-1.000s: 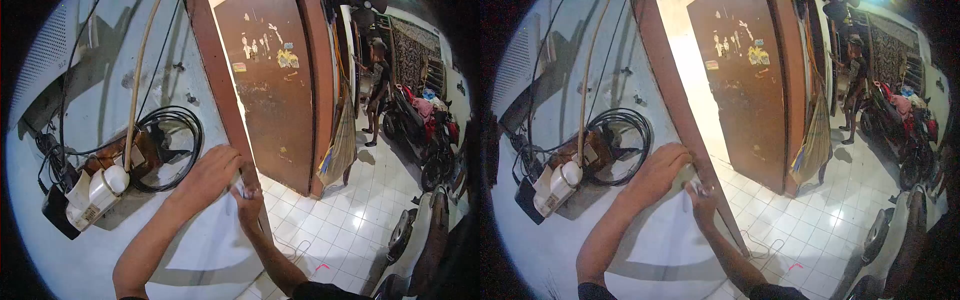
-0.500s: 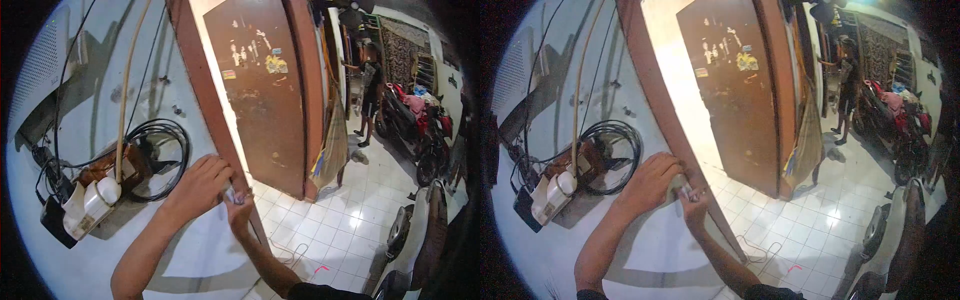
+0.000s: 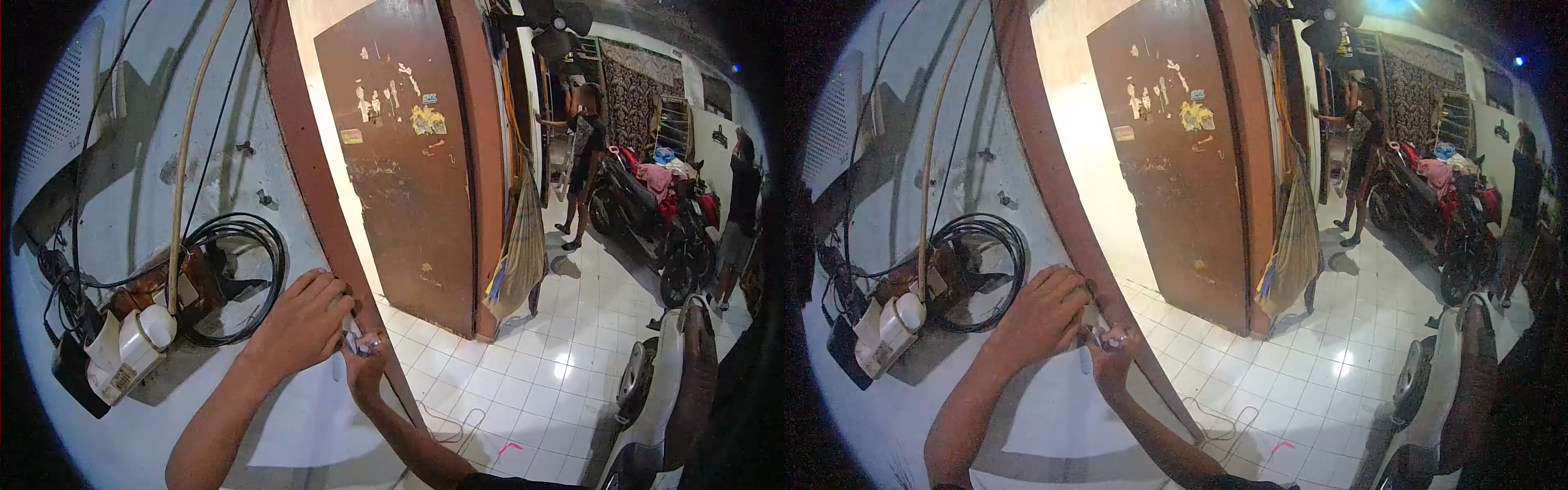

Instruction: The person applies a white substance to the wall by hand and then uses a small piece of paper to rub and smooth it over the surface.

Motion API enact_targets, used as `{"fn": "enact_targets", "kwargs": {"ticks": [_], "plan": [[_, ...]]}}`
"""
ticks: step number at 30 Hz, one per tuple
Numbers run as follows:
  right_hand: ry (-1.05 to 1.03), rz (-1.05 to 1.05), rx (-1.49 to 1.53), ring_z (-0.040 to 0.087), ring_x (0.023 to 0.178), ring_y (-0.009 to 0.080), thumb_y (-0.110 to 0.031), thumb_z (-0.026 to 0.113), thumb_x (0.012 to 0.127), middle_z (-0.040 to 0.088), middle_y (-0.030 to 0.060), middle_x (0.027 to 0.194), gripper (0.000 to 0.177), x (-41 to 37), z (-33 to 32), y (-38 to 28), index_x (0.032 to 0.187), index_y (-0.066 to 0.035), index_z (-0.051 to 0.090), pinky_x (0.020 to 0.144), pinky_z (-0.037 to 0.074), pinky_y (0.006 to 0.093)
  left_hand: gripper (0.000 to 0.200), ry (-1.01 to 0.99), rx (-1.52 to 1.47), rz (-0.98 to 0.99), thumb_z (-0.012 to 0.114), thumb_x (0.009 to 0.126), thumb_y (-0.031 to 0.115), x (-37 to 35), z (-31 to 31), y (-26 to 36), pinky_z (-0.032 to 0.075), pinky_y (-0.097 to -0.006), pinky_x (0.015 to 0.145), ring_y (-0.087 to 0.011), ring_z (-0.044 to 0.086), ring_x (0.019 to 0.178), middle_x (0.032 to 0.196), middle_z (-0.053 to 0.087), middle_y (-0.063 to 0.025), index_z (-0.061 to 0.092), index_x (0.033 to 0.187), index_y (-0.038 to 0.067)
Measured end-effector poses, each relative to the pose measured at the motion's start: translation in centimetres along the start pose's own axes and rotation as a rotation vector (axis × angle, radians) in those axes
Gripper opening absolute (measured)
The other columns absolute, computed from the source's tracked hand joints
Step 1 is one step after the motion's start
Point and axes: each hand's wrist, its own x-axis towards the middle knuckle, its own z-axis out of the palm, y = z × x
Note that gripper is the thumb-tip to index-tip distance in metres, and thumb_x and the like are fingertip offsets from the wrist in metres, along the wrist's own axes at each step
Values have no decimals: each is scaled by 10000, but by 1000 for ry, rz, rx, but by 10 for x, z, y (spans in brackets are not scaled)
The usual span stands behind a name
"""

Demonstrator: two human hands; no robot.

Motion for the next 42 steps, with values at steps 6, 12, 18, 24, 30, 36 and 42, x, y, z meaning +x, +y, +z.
{"fn": "enact_targets", "kwargs": {"ticks": [6, 12, 18, 24, 30, 36, 42], "plan": [[-84, -34, -208, 530, 894, 265, -26, 798, 702, 511, 130, 936, 303, 15, -1, -15, 815, -41, 517, 814, 440, 380, 263, 3, -12, -2, 663, 734, 122, 0, 2, -1, 402, -425, 1017, -307, 528, 1095, 1048, 567, -127, 597, 969, 26], [-54, -145, -117, 548, 810, 162, 12, 769, 704, 526, 68, 880, 301, 4, -4, 16, 828, -35, 498, 759, 469, 310, 263, 9, -5, 4, 655, 747, 122, -1, 0, 1, 393, -424, 1032, -306, 526, 1104, 1050, 572, -127, 604, 986, 24], [-28, 17, 60, 527, 771, 145, 20, 759, 707, 521, 53, 854, 303, 21, 8, -19, 839, -49, 495, 727, 463, 302, 279, -42, 1, -16, 657, 747, 126, -2, 2, -1, 383, -422, 1047, -298, 524, 1123, 1058, 578, -131, 619, 1005, 26], [-51, -208, -160, 507, 759, 136, 13, 748, 716, 503, 42, 850, 332, 2, -6, 11, 911, -46, 486, 724, 446, 284, 272, -37, 31, -7, 648, 754, 132, 0, -1, 1, 375, -421, 1057, -292, 524, 1124, 1059, 581, -132, 624, 1004, 26], [-60, -11, 79, 517, 796, 128, 7, 739, 736, 503, 43, 858, 338, 27, 10, -8, 947, -39, 479, 767, 458, 289, 252, -41, 17, -11, 667, 750, 133, -2, 2, 0, 376, -434, 1063, -297, 526, 1122, 1059, 579, -133, 601, 965, 19], [-132, 64, -41, 522, 930, 192, 24, 741, 688, 463, 88, 983, 335, 12, -10, 8, 876, -34, 470, 867, 469, 362, 254, -19, 1, -3, 671, 748, 134, -1, 3, -2, 381, -442, 1061, -303, 528, 1127, 1060, 577, -145, 602, 956, 5], [-175, 388, 179, 450, 678, 71, -65, 809, 783, 496, -20, 804, 318, -9, -26, -26, 805, -106, 495, 599, 392, 247, 327, -58, 26, -28, 646, 744, 97, -5, 3, -3, 389, -424, 1049, -315, 526, 1140, 1077, 570, -161, 603, 1049, -14]]}}
